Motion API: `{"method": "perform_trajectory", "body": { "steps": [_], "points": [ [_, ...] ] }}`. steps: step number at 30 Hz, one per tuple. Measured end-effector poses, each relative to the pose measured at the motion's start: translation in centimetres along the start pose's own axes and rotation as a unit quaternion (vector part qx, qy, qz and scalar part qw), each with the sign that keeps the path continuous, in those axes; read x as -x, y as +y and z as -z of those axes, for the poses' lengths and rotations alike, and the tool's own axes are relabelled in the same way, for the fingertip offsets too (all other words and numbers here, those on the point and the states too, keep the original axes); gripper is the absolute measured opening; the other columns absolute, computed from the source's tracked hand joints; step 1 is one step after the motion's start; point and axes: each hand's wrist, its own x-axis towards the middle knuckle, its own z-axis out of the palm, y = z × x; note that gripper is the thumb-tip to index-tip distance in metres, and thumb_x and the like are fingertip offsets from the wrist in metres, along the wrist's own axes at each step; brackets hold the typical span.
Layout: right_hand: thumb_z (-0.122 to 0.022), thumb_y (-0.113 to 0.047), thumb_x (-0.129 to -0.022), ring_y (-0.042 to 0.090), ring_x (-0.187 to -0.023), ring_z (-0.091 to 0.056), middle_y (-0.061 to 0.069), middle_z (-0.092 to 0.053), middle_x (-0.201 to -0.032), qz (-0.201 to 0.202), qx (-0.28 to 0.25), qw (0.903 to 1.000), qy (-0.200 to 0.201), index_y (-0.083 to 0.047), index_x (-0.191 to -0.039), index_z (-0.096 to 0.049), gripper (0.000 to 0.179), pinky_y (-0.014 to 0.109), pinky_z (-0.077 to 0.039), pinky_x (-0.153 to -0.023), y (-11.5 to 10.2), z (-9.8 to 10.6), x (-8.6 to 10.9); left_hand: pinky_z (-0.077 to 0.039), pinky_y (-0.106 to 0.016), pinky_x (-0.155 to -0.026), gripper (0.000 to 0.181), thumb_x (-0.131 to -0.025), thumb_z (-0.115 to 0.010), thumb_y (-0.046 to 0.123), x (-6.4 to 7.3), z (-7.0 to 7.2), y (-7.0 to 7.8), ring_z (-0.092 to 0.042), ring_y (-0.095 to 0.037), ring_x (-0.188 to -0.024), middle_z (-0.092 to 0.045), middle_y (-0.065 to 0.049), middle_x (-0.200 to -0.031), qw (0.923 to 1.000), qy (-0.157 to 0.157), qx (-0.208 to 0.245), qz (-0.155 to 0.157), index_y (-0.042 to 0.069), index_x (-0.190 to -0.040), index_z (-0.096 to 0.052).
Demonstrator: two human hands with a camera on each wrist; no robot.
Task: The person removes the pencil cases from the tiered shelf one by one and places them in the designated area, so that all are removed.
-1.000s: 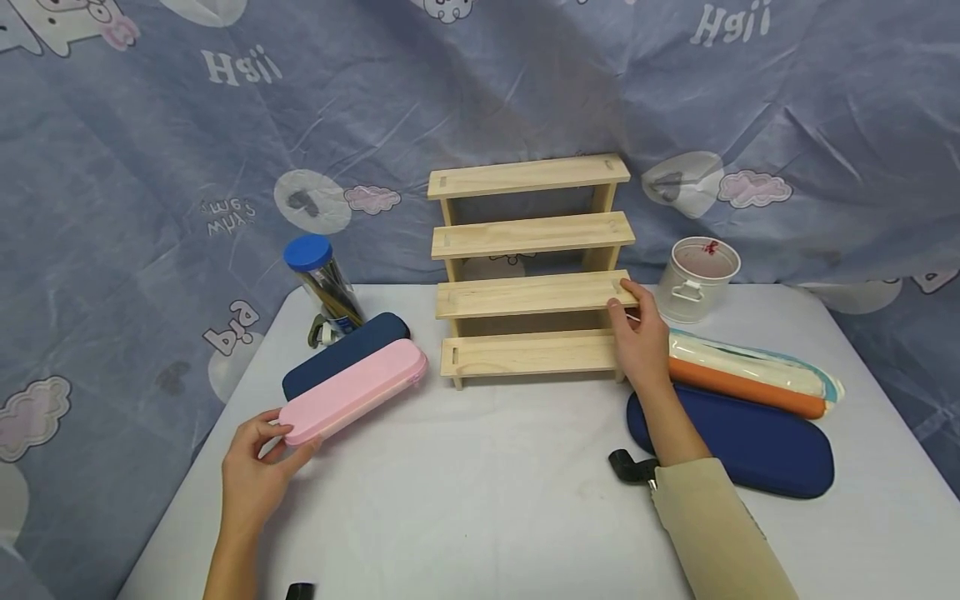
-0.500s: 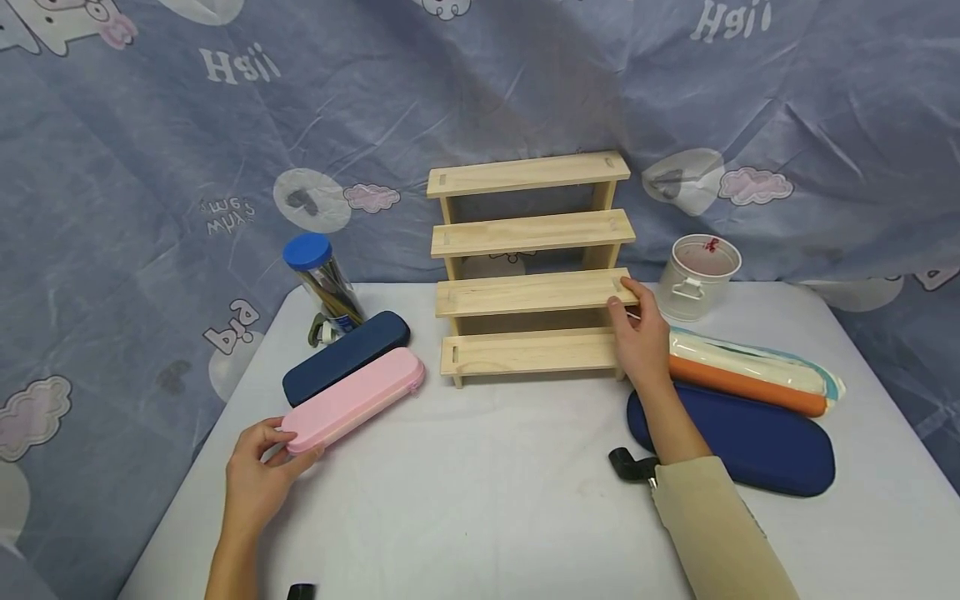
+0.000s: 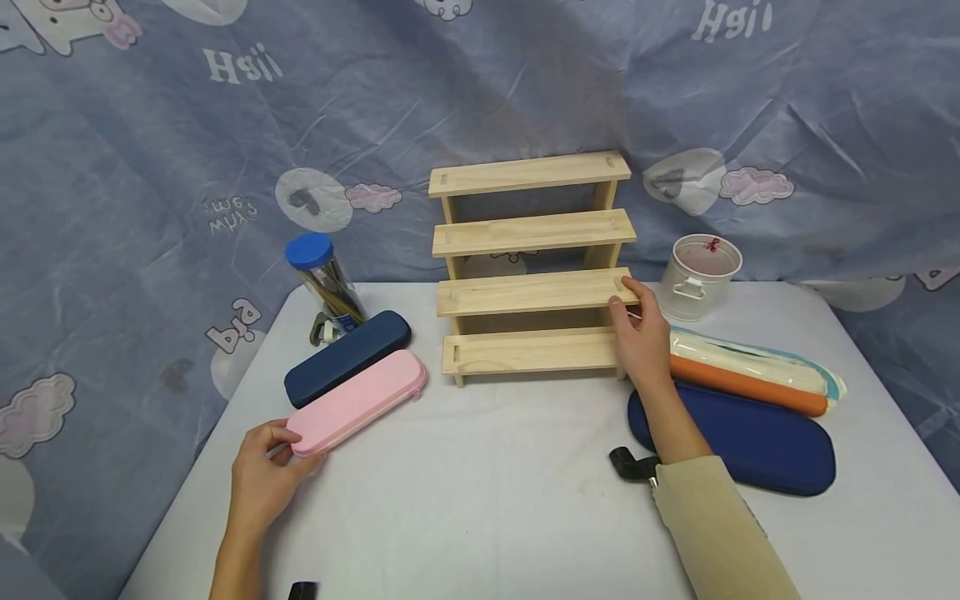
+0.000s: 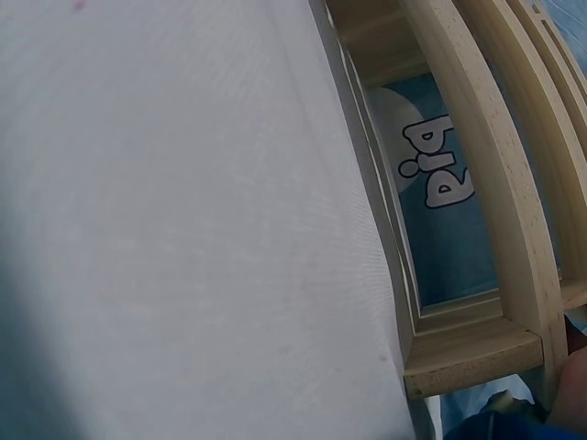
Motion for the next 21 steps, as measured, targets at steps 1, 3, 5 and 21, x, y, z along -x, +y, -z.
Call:
{"method": "perform_trajectory", "body": {
  "steps": [1, 3, 5, 21],
  "points": [
    [-0.055, -0.049, -0.094, 0.017, -0.108, -0.058, 0.002, -0.056, -0.130, -0.001, 0.001, 1.0000, -0.002, -0.032, -0.136, -0.052, 0.046, 0.032, -0.050, -0.090, 0.0, 0.0, 0.0, -0.049, -0.038, -0.090, 0.049, -0.068, -0.087, 0.006, 0.1, 0.0, 0.0, -0.055, -0.033, -0.108, -0.047, -0.016, -0.125, 0.9999, -0.004, -0.009, 0.003, 0.001, -0.105, -0.056],
    [-0.055, -0.049, -0.094, 0.017, -0.109, -0.058, 0.004, -0.056, -0.130, -0.005, 0.002, 1.0000, -0.007, -0.032, -0.137, -0.052, 0.046, 0.033, -0.049, -0.092, 0.0, 0.0, 0.2, -0.050, -0.044, -0.090, 0.058, -0.070, -0.087, 0.010, 0.2, 0.0, -0.1, -0.055, -0.035, -0.107, -0.046, -0.017, -0.125, 0.9994, -0.013, -0.030, 0.012, 0.003, -0.115, -0.052],
    [-0.055, -0.048, -0.094, 0.018, -0.110, -0.058, 0.006, -0.056, -0.131, -0.007, 0.006, 0.9999, -0.011, -0.031, -0.137, -0.051, 0.046, 0.035, -0.049, -0.093, -0.1, 0.2, 0.4, -0.050, -0.047, -0.090, 0.069, -0.071, -0.086, 0.014, 0.4, -0.1, 0.0, -0.054, -0.035, -0.107, -0.045, -0.018, -0.125, 0.9987, -0.025, -0.041, 0.019, 0.005, -0.126, -0.046],
    [-0.061, -0.031, -0.094, 0.021, -0.130, -0.039, 0.011, -0.040, -0.141, 0.013, 0.004, 0.9989, -0.045, -0.008, -0.133, -0.056, 0.045, 0.037, -0.041, -0.104, -2.1, 2.7, 0.9, -0.040, -0.056, -0.087, 0.075, -0.074, -0.085, 0.029, 0.1, 0.4, 3.4, -0.042, -0.037, -0.115, -0.047, -0.018, -0.129, 0.9833, 0.010, -0.101, -0.151, 0.008, -0.135, -0.048]
  ]
}}
